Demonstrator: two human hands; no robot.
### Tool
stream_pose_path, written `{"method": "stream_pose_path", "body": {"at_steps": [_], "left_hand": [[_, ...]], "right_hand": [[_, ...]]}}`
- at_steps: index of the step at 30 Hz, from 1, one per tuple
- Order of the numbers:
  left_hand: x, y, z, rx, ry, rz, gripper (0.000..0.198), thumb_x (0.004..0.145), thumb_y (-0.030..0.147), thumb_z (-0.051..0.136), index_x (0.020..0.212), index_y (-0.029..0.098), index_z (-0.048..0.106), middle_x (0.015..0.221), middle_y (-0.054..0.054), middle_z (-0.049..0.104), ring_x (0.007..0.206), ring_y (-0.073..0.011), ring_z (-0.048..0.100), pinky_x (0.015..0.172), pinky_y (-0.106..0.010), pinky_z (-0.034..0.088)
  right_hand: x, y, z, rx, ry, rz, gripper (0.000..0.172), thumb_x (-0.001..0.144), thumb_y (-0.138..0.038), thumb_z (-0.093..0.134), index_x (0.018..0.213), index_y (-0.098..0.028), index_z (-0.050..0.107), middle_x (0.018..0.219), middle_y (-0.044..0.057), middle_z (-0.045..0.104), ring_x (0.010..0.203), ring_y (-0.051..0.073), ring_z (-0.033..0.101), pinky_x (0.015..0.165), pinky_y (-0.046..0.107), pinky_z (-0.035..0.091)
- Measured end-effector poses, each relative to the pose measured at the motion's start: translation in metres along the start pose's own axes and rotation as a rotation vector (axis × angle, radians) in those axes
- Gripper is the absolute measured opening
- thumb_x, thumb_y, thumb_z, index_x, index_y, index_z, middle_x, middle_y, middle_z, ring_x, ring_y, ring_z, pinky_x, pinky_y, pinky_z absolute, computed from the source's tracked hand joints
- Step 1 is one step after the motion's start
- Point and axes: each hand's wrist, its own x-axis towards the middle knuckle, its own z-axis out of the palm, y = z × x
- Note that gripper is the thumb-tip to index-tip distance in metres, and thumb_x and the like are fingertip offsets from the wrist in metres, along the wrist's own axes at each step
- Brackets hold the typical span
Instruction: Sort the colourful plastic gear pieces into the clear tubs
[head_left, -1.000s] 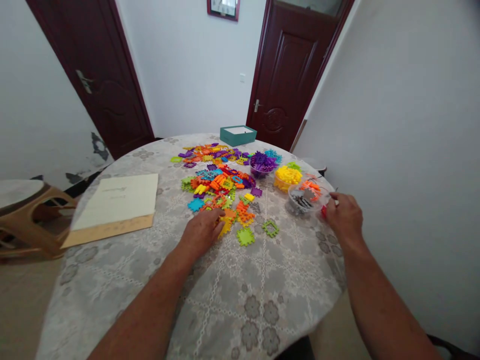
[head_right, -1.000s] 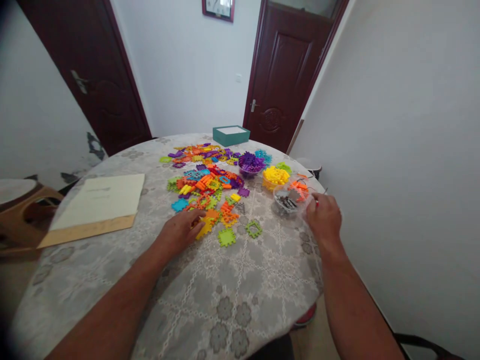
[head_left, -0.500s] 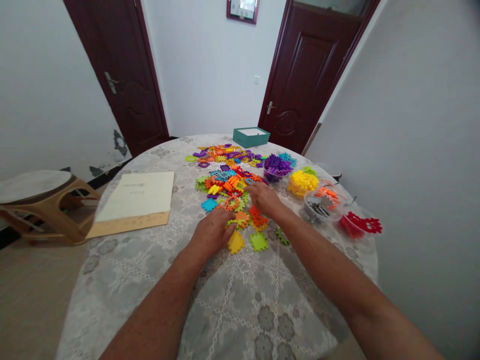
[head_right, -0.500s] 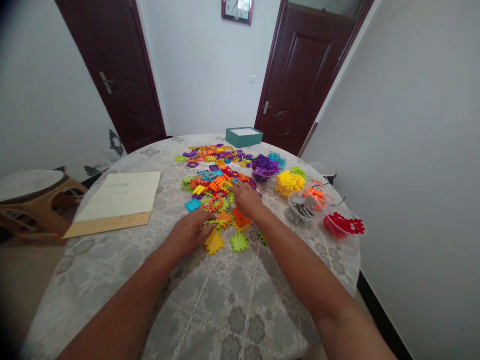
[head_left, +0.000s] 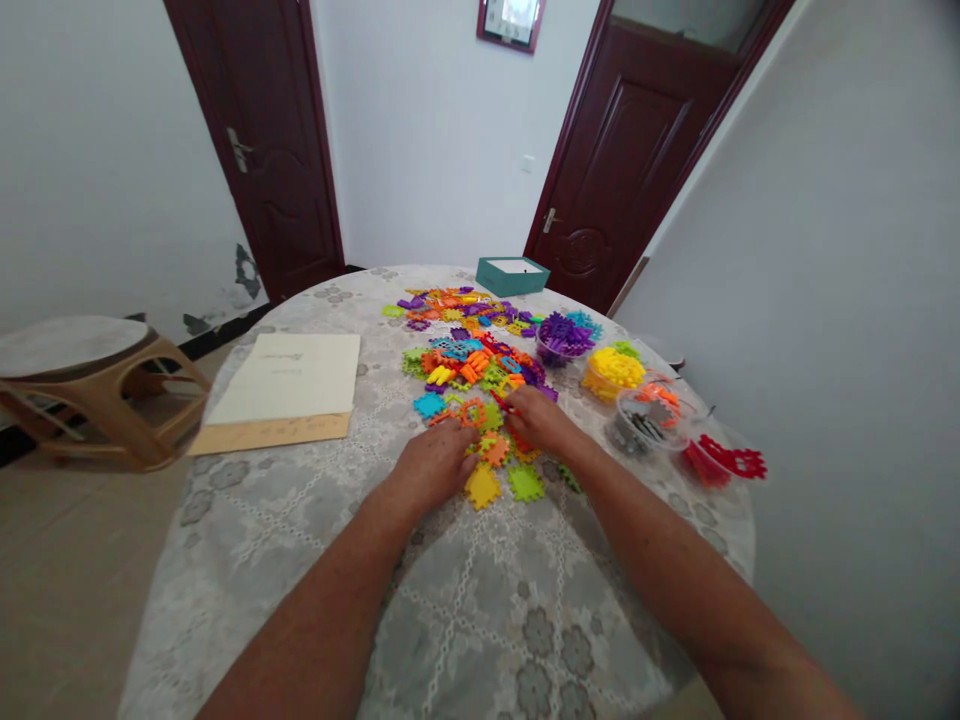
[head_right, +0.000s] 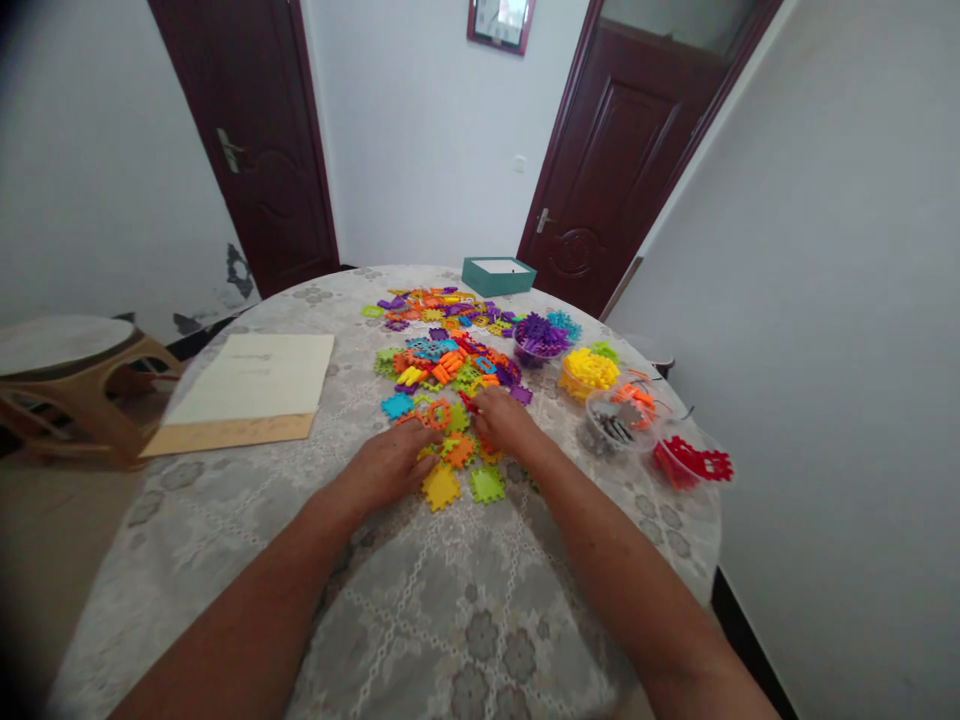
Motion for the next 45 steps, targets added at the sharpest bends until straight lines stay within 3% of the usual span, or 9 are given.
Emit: {"method": "stream_pose_path", "body": {"at_steps": [5,10,16,20,24,28,33,39,45], "left_hand": [[0.003,-0.005,0.003,0.011,-0.001,0.0,0.035,0.096,0.032,0.053,0.128,0.024,0.067,0.129,-0.011,0.068,0.121,-0.0246,0.064,0.101,-0.035,0.05],[0.007,-0.019,0.011,0.012,0.004,0.048,0.042,0.098,0.038,0.045,0.128,0.02,0.067,0.135,-0.014,0.067,0.126,-0.0281,0.062,0.106,-0.041,0.049],[0.02,-0.033,0.014,0.018,-0.011,0.079,0.048,0.096,0.046,0.044,0.127,0.019,0.069,0.134,-0.014,0.069,0.129,-0.0316,0.061,0.11,-0.046,0.047],[0.021,-0.034,0.011,0.008,-0.014,0.061,0.049,0.096,0.049,0.043,0.125,0.019,0.068,0.132,-0.013,0.069,0.119,-0.0304,0.066,0.103,-0.043,0.051],[0.02,-0.03,0.006,-0.01,-0.021,0.024,0.05,0.096,0.051,0.042,0.126,0.02,0.068,0.127,-0.012,0.071,0.115,-0.0296,0.067,0.098,-0.04,0.052],[0.016,-0.024,0.0,-0.054,-0.038,0.042,0.047,0.096,0.05,0.045,0.125,0.02,0.068,0.124,-0.01,0.071,0.111,-0.0261,0.066,0.097,-0.037,0.051],[0.009,-0.017,-0.007,-0.097,-0.09,-0.002,0.045,0.092,0.042,0.053,0.129,0.021,0.067,0.114,-0.009,0.072,0.099,-0.0236,0.067,0.088,-0.036,0.052],[0.004,-0.017,-0.007,-0.103,-0.106,0.041,0.049,0.086,0.035,0.062,0.134,0.027,0.065,0.127,-0.008,0.069,0.11,-0.0244,0.065,0.094,-0.036,0.05],[0.003,-0.024,-0.005,-0.067,-0.077,0.066,0.045,0.089,0.035,0.061,0.133,0.025,0.066,0.124,-0.01,0.07,0.112,-0.0256,0.066,0.097,-0.037,0.05]], "right_hand": [[-0.056,-0.002,-0.016,0.309,0.155,0.035,0.011,0.096,-0.021,0.057,0.104,-0.019,0.065,0.102,0.007,0.066,0.096,0.02,0.06,0.087,0.031,0.048],[-0.117,-0.003,-0.029,0.42,0.34,0.202,0.011,0.097,-0.026,0.057,0.105,-0.021,0.063,0.134,0.013,0.061,0.116,0.022,0.061,0.087,0.034,0.053],[-0.185,0.05,-0.049,0.019,0.531,0.366,0.015,0.095,-0.026,0.061,0.108,-0.02,0.065,0.136,0.018,0.061,0.132,0.03,0.053,0.113,0.052,0.041],[-0.218,0.099,-0.074,-0.232,0.569,0.554,0.021,0.092,-0.025,0.062,0.111,-0.017,0.066,0.134,0.019,0.062,0.127,0.033,0.053,0.111,0.052,0.039],[-0.235,0.127,-0.09,-0.366,0.453,0.815,0.03,0.092,-0.03,0.061,0.117,-0.015,0.066,0.122,0.02,0.066,0.116,0.034,0.054,0.1,0.049,0.042],[-0.239,0.136,-0.089,-0.432,0.438,0.872,0.028,0.093,-0.034,0.057,0.109,-0.013,0.068,0.111,0.021,0.067,0.111,0.036,0.055,0.095,0.049,0.043],[-0.216,0.1,-0.074,-0.226,0.593,0.54,0.022,0.096,-0.028,0.053,0.107,-0.017,0.068,0.117,0.018,0.069,0.116,0.033,0.059,0.104,0.05,0.042],[-0.161,0.019,-0.049,0.2,0.133,0.154,0.025,0.094,-0.026,0.06,0.118,-0.023,0.067,0.118,0.009,0.071,0.108,0.024,0.066,0.096,0.038,0.051],[-0.132,0.012,-0.023,0.049,-0.012,0.347,0.037,0.088,-0.023,0.068,0.124,-0.019,0.068,0.12,0.016,0.069,0.106,0.028,0.067,0.092,0.037,0.05]]}}
